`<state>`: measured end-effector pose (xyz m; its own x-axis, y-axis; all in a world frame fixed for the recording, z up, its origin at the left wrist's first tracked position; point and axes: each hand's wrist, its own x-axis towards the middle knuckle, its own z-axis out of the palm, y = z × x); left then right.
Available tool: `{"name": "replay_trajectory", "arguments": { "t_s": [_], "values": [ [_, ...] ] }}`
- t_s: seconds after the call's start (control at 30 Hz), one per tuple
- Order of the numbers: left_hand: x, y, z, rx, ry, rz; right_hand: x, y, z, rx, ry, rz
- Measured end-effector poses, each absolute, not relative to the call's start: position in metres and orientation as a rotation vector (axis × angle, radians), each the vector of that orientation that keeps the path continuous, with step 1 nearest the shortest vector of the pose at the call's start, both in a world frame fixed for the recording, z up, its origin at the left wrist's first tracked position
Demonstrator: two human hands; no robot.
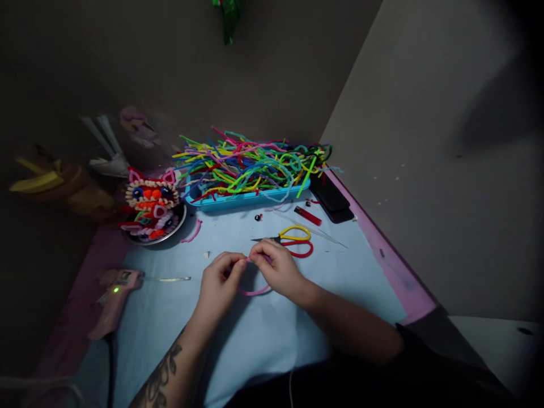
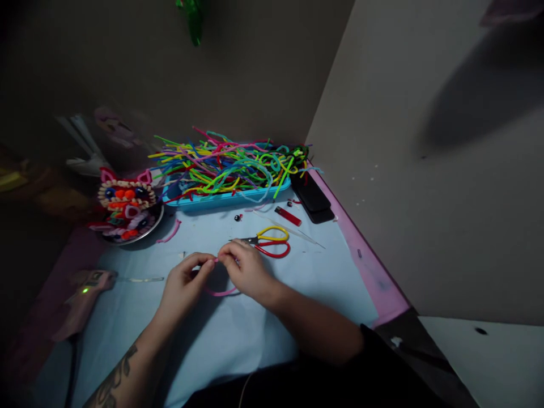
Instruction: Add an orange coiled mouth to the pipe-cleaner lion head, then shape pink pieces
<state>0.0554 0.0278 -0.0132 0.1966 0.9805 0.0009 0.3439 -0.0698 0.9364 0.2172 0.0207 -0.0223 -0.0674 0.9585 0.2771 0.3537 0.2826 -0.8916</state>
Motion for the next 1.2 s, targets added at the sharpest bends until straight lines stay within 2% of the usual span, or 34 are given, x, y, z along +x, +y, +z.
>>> {"name": "replay_trajectory", "arguments": {
  "t_s": [0.13, 0.4, 0.5, 0.73, 0.9, 1.03, 1.2],
  "values": [
    [0.057, 0.031, -0.012, 1.191, 1.195, 0.84, 0.218, 0.021, -0.021, -1.216, -1.617, 0.799],
    [0.063, 0.029, -0.015, 0.86, 1.058, 0.801, 0.217, 0.021, -0.016, -1.206, -1.52, 0.911],
    [0.06, 0.03, -0.013, 1.037, 1.104, 0.835, 0.218, 0.023, -0.018, -1.248, -1.437, 0.977],
    [0.058, 0.026, -0.014, 1.957, 1.281, 1.093, 0.217, 0.023, -0.022, -1.258, -1.329, 1.039],
    [0.057, 0.023, -0.015, 2.161, 1.257, 1.168, 0.214, 0.021, -0.021, -1.273, -1.373, 0.991],
    [0.06, 0.023, -0.009, 1.821, 1.325, 1.102, 0.215, 0.02, -0.021, -1.267, -1.447, 0.898],
    [0.069, 0.026, -0.007, 0.791, 1.159, 0.886, 0.218, 0.019, -0.021, -1.131, -1.613, 0.655]
  ]
}}
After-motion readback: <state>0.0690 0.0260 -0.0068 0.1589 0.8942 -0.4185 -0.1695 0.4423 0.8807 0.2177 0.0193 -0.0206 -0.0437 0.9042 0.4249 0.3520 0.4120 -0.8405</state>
